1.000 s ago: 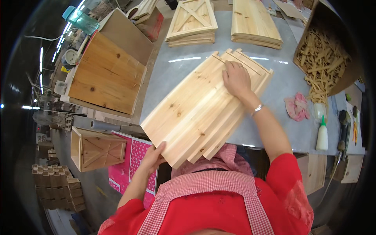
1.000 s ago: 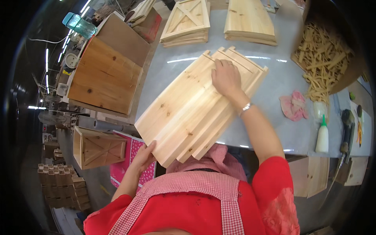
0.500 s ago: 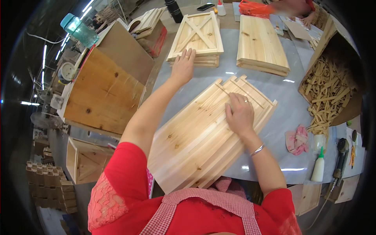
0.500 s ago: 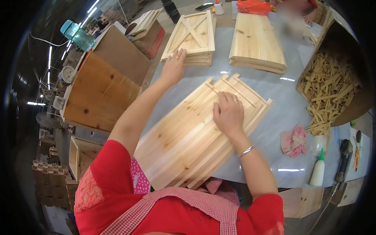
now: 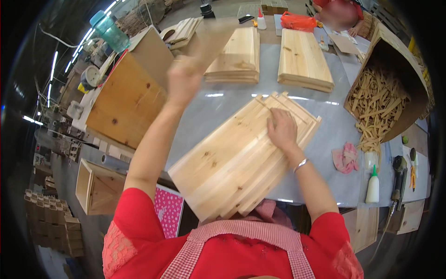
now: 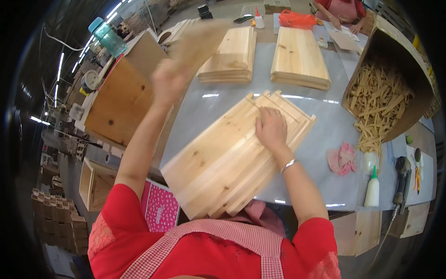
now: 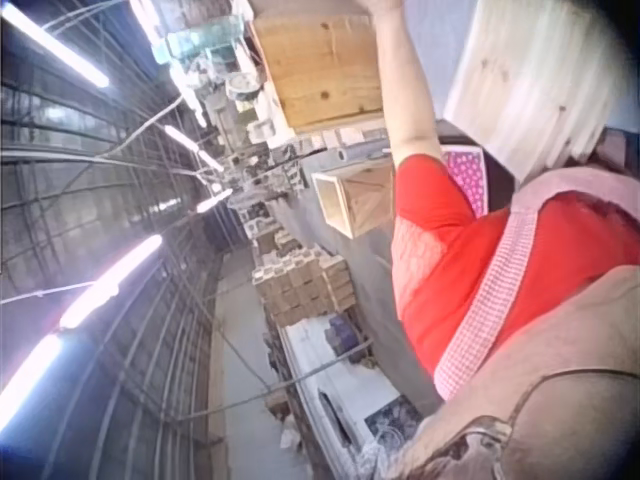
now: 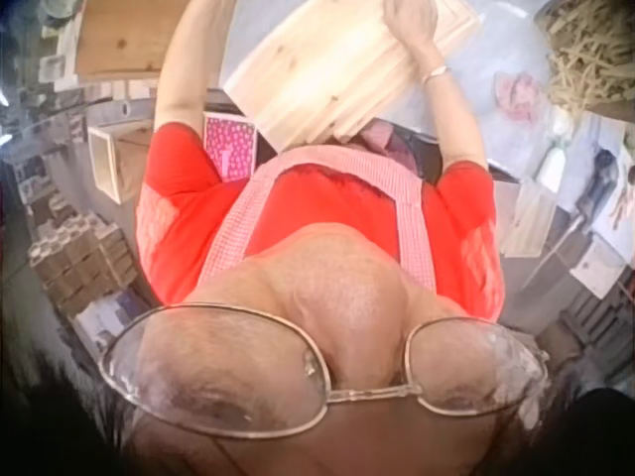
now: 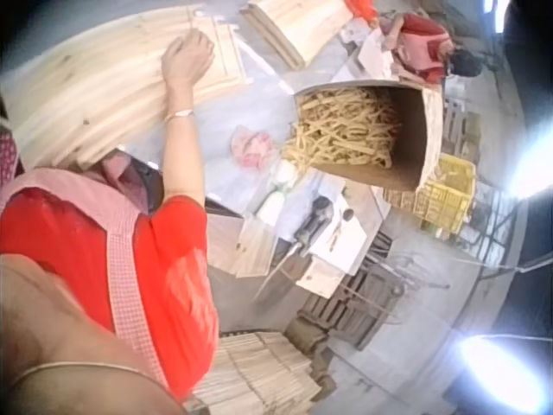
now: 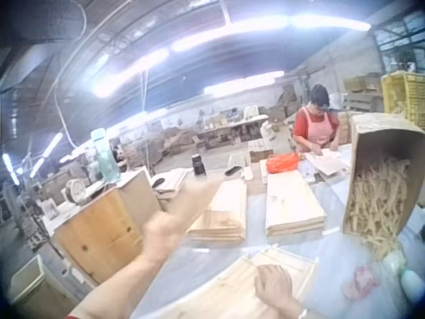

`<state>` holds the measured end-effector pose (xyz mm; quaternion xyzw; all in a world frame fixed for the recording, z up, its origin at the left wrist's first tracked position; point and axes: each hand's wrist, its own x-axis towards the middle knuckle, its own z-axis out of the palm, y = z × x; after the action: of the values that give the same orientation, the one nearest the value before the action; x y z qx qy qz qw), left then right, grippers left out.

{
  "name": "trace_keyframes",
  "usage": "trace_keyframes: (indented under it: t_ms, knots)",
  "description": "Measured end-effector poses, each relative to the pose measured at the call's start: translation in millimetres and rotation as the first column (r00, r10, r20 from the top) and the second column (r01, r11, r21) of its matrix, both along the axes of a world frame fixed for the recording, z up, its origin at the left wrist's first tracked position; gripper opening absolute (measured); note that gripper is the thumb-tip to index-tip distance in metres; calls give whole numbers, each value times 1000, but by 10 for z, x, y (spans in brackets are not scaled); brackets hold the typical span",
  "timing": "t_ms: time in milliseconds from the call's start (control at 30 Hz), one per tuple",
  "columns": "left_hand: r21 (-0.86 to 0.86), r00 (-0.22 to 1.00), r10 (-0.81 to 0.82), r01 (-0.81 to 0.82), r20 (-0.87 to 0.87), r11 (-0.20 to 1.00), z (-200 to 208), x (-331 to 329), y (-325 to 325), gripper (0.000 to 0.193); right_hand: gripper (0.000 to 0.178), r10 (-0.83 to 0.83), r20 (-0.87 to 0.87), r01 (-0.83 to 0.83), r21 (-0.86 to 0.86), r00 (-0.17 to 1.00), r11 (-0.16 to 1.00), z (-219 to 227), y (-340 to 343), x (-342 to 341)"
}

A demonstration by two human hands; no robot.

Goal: The person applies glue to wooden panels using a glue bottle, fits the panels together into a box, secures the box with rubber bands, sets it aside, and applies glue to another batch of wooden panels.

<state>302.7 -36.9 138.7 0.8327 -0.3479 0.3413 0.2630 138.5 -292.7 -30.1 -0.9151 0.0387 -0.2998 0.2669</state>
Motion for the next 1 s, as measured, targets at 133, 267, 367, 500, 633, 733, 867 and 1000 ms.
trace_keyframes:
  t_ms: [133, 267, 367, 500, 633, 733, 867, 1000]
  knots:
    - [-826, 783, -404, -234, -473, 513, 293, -915, 1072, 33, 27, -14, -25, 14, 13, 1000, 1000, -122, -31, 55]
    - [-798, 543, -630, -562, -555, 219, -263, -1830, 1738, 54, 30, -36, 14, 33, 172, 999, 984, -220, -130, 156]
    - [-731, 441, -715, -667, -542, 143, -819, -2338, 1947, 58, 38, -38, 82, 11, 304, 996, 953, -231, -279, 278]
    - [-711, 341, -838, -699, -425, 77, -1375, -2616, 1928, 59, 51, 40, -14, -22, 638, 999, 769, -249, -428, 400]
    - [-684, 311, -821, -719, -480, 128, -1675, -2708, 1865, 59, 50, 48, 31, -56, 643, 998, 763, -232, -444, 406]
    - [-654, 266, -806, -733, -528, 187, -1788, -2759, 1871, 61, 46, 84, -12, -61, 583, 996, 810, -123, -357, 334]
    - [-622, 231, -738, -720, -634, 309, -1823, -2748, 1879, 62, 36, 16, 17, -18, 139, 1000, 990, 25, -22, 151]
    - [-629, 235, -725, -702, -648, 334, -1777, -2760, 1860, 63, 32, 26, -107, -40, -130, 994, 991, 67, 387, 37]
